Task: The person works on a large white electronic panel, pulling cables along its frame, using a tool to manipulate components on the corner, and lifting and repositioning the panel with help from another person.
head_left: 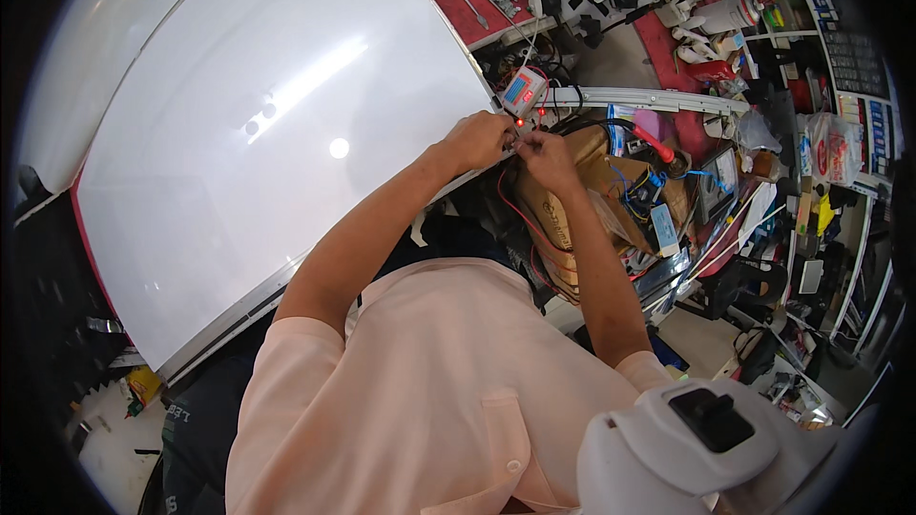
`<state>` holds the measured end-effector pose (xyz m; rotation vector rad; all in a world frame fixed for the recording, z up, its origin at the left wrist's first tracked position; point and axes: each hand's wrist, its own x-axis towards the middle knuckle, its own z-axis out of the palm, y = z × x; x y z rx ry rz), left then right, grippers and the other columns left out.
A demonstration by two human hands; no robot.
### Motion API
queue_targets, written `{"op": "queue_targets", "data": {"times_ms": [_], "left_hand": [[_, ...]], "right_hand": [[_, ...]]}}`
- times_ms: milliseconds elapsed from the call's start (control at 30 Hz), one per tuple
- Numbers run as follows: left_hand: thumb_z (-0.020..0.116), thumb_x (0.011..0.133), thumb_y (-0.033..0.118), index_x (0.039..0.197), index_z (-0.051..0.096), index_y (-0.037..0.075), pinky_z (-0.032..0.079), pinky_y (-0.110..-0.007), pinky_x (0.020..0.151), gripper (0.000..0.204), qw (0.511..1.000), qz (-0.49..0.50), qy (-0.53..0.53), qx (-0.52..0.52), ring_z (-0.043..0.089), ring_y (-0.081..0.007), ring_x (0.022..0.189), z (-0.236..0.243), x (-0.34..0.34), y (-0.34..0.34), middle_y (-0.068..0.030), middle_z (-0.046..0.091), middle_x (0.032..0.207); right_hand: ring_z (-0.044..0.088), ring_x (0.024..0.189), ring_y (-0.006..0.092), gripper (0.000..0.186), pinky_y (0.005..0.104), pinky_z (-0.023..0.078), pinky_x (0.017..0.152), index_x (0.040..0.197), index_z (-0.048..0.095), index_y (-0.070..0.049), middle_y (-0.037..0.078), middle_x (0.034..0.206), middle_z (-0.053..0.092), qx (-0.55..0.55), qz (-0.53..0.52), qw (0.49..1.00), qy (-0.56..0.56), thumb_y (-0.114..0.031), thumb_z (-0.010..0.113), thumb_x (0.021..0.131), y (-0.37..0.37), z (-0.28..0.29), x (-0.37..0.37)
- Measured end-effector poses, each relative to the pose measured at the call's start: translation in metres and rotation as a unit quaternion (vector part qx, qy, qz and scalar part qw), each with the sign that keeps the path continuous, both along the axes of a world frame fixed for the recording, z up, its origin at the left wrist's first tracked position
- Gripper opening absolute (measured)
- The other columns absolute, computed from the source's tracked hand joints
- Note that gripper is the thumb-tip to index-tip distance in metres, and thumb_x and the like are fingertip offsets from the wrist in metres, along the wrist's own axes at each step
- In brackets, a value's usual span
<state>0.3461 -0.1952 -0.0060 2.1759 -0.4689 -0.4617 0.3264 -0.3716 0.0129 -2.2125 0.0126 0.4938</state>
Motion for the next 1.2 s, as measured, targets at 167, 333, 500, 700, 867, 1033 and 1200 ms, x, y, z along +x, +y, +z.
{"op": "queue_targets", "data": {"times_ms": [167,333,500,700,867,1033,1200], "left_hand": [[0.057,0.077,0.007,0.091,0.062,0.001,0.049,-0.046,0.073,0.016,0.997,-0.041,-0.061,0.026,0.062,-0.0369,0.082,0.014,-0.005,0.000,-0.0185,0.064,0.088],[0.060,0.073,0.006,0.087,0.063,0.002,0.050,-0.043,0.067,0.014,0.979,-0.055,-0.173,0.093,0.063,-0.0331,0.077,0.015,-0.010,-0.001,-0.0136,0.060,0.095],[0.061,0.072,0.007,0.080,0.064,0.002,0.050,-0.042,0.065,0.010,0.984,-0.043,-0.173,0.032,0.062,-0.0318,0.074,0.006,-0.009,0.005,-0.0122,0.058,0.093],[0.060,0.074,0.009,0.078,0.066,0.002,0.050,-0.043,0.069,0.010,0.984,-0.065,-0.165,0.011,0.062,-0.0323,0.078,-0.002,-0.004,0.006,-0.0129,0.060,0.088],[0.060,0.071,0.011,0.077,0.067,0.003,0.050,-0.044,0.072,0.012,0.990,-0.058,-0.120,0.041,0.062,-0.0346,0.081,0.004,0.004,0.001,-0.0165,0.063,0.083],[0.061,0.066,0.009,0.074,0.068,0.002,0.051,-0.044,0.068,0.013,0.997,-0.046,-0.048,0.040,0.063,-0.0372,0.074,0.013,0.014,-0.002,-0.0198,0.064,0.074],[0.062,0.064,0.008,0.077,0.070,0.003,0.052,-0.043,0.069,0.016,0.997,-0.044,0.002,0.064,0.064,-0.0363,0.074,0.011,0.025,-0.007,-0.0206,0.064,0.075]], "right_hand": [[0.061,0.066,0.0220,0.022,0.0331,0.047,0.065,0.084,0.066,0.003,0.016,0.071,0.064,0.028,-0.049,0.998,0.000,-0.018,0.059,0.079,0.000,-0.009,-0.002],[0.062,0.064,0.0230,0.021,0.0336,0.047,0.062,0.081,0.066,0.004,0.017,0.068,0.063,-0.109,-0.051,0.992,-0.033,-0.016,0.058,0.079,0.011,-0.007,-0.001],[0.064,0.067,0.0289,0.020,0.0354,0.049,0.064,0.081,0.067,0.003,0.019,0.072,0.064,-0.176,-0.040,0.980,-0.080,-0.017,0.063,0.077,0.015,-0.016,-0.002],[0.065,0.066,0.0241,0.014,0.0330,0.050,0.063,0.082,0.068,0.002,0.017,0.071,0.065,-0.066,-0.037,0.994,-0.082,-0.011,0.065,0.078,0.018,0.009,-0.013],[0.065,0.067,0.0216,0.013,0.0309,0.050,0.063,0.089,0.066,0.002,0.015,0.075,0.066,-0.035,-0.058,0.989,-0.130,-0.007,0.061,0.082,0.014,0.005,-0.024],[0.065,0.067,0.0201,0.014,0.0305,0.050,0.063,0.093,0.065,0.001,0.015,0.075,0.066,0.008,-0.078,0.992,-0.096,-0.006,0.059,0.083,0.005,-0.006,-0.027],[0.064,0.065,0.0187,0.014,0.0301,0.050,0.062,0.093,0.066,0.001,0.014,0.072,0.066,0.037,-0.095,0.992,-0.077,-0.006,0.059,0.083,0.000,-0.015,-0.026]]}}
